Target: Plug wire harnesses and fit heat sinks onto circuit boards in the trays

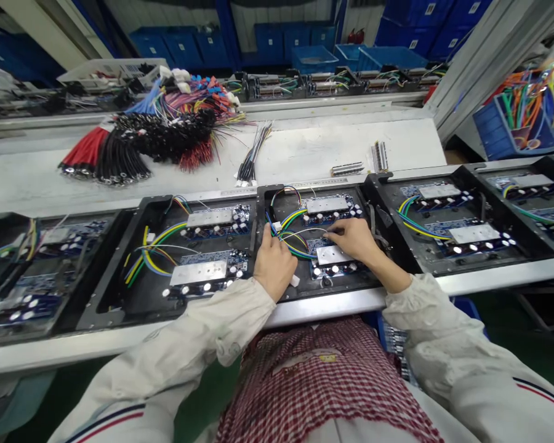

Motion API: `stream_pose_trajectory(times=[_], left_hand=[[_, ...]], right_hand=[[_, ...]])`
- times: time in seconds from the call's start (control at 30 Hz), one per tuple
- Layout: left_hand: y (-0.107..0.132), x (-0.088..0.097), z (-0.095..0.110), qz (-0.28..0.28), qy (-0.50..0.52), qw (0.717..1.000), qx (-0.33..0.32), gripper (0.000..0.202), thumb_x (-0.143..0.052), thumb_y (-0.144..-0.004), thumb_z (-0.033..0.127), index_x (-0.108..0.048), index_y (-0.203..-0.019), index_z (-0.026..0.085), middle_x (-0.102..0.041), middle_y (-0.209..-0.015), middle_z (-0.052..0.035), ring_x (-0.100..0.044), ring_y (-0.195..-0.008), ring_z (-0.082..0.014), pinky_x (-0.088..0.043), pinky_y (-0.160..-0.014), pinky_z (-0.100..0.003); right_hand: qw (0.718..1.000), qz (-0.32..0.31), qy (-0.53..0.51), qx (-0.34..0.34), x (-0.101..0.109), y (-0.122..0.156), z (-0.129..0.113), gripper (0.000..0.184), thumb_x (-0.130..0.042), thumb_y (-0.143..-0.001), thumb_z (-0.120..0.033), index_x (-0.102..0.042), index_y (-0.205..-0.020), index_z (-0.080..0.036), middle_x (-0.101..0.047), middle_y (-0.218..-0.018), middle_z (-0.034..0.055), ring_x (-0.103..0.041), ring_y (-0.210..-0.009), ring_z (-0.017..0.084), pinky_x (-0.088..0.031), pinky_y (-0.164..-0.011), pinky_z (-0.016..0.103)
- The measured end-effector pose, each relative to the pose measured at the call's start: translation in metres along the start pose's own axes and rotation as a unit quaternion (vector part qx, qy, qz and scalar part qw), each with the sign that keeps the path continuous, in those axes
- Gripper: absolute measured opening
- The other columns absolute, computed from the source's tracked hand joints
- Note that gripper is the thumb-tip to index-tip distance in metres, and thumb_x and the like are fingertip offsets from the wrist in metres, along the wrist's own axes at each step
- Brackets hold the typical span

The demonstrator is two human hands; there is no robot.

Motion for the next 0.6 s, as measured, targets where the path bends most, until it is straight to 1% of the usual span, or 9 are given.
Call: stream_pose_trajectory(times=[0.07,0.13,0.23,0.3,0.4,0.47,0.53,0.57,0.6], left_hand=[[0.000,0.002,-0.002,0.012,-0.013,1.000,-0.013,0.032,-0.045,-0.071,0.000,-0.060,-0.049,0.018,-0.046,-0.052,-0.0039,-0.054,-0.076,-0.0216,-0.023,-0.111,-0.055],[-0.001,0.003,-0.004,0.011,-0.052,0.998,-0.023,0.033,-0.043,-0.073,0.002,-0.064,-0.053,0.018,-0.048,-0.053,-0.0051,-0.054,-0.076,-0.0214,-0.024,-0.112,-0.053],[-0.002,0.005,-0.005,-0.001,-0.101,0.994,-0.035,0.035,-0.041,-0.075,0.003,-0.067,-0.057,0.018,-0.052,-0.056,-0.0064,-0.055,-0.074,-0.0213,-0.026,-0.111,-0.053],[0.001,0.008,-0.004,0.006,-0.115,0.992,-0.046,0.035,-0.040,-0.077,0.004,-0.067,-0.059,0.018,-0.053,-0.058,-0.0058,-0.054,-0.073,-0.0199,-0.028,-0.110,-0.052],[0.014,0.018,0.002,0.017,-0.117,0.990,-0.072,0.035,-0.038,-0.081,0.005,-0.066,-0.063,0.017,-0.055,-0.063,-0.0052,-0.054,-0.073,-0.0182,-0.030,-0.110,-0.047],[0.020,0.028,0.004,0.013,-0.111,0.989,-0.095,0.035,-0.037,-0.082,0.006,-0.066,-0.065,0.017,-0.056,-0.066,-0.0048,-0.055,-0.075,-0.0179,-0.031,-0.110,-0.045],[0.011,0.039,-0.005,-0.006,-0.102,0.988,-0.114,0.031,-0.039,-0.080,0.006,-0.065,-0.066,0.017,-0.057,-0.067,-0.0050,-0.056,-0.077,-0.0186,-0.033,-0.108,-0.045],[-0.001,0.044,-0.016,-0.021,-0.094,0.990,-0.107,0.028,-0.042,-0.078,0.007,-0.065,-0.067,0.017,-0.058,-0.069,-0.0056,-0.057,-0.078,-0.0195,-0.036,-0.105,-0.045],[-0.020,0.048,-0.031,-0.036,-0.084,0.992,-0.086,0.024,-0.045,-0.075,0.007,-0.066,-0.069,0.017,-0.060,-0.072,-0.0065,-0.058,-0.080,-0.0208,-0.039,-0.101,-0.046]], right_hand=[[1.000,0.000,0.003,0.002,0.000,-0.001,0.000,0.013,-0.067,-0.075,-0.030,-0.074,-0.084,-0.023,-0.073,-0.085,0.0032,-0.066,-0.079,0.018,-0.048,-0.074,0.028],[1.000,0.002,0.005,0.006,-0.001,-0.002,0.000,0.014,-0.067,-0.075,-0.031,-0.073,-0.084,-0.023,-0.073,-0.085,0.0032,-0.065,-0.079,0.018,-0.047,-0.073,0.028],[1.000,0.001,0.009,0.006,-0.001,-0.001,-0.001,0.014,-0.066,-0.076,-0.032,-0.073,-0.084,-0.023,-0.073,-0.084,0.0031,-0.065,-0.078,0.018,-0.047,-0.072,0.027],[1.000,-0.005,0.016,-0.001,0.000,0.000,-0.001,0.015,-0.066,-0.076,-0.032,-0.073,-0.085,-0.023,-0.073,-0.085,0.0032,-0.065,-0.079,0.017,-0.047,-0.072,0.027],[0.999,-0.013,0.030,-0.009,0.002,0.002,-0.001,0.015,-0.065,-0.077,-0.033,-0.073,-0.086,-0.024,-0.073,-0.086,0.0029,-0.065,-0.080,0.018,-0.047,-0.073,0.027],[0.999,-0.017,0.041,-0.012,0.001,0.002,-0.004,0.015,-0.065,-0.077,-0.033,-0.073,-0.086,-0.024,-0.073,-0.085,0.0030,-0.065,-0.080,0.019,-0.047,-0.071,0.028],[0.998,-0.022,0.054,-0.015,-0.001,0.000,-0.009,0.015,-0.065,-0.077,-0.034,-0.073,-0.086,-0.025,-0.072,-0.083,0.0034,-0.065,-0.080,0.021,-0.047,-0.067,0.029],[0.998,-0.026,0.061,-0.016,-0.002,-0.001,-0.012,0.014,-0.065,-0.077,-0.034,-0.073,-0.085,-0.026,-0.072,-0.081,0.0035,-0.065,-0.079,0.022,-0.047,-0.065,0.030],[0.997,-0.030,0.067,-0.015,-0.001,-0.002,-0.015,0.014,-0.065,-0.076,-0.034,-0.073,-0.084,-0.026,-0.072,-0.079,0.0037,-0.065,-0.079,0.023,-0.046,-0.064,0.030]])
Point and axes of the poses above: each hand's wrist, its own y-axis away from the middle knuckle, its own x-axis out of the back of the hand, z = x × y, the point moved 1 cm from there along -y, towards the middle knuckle
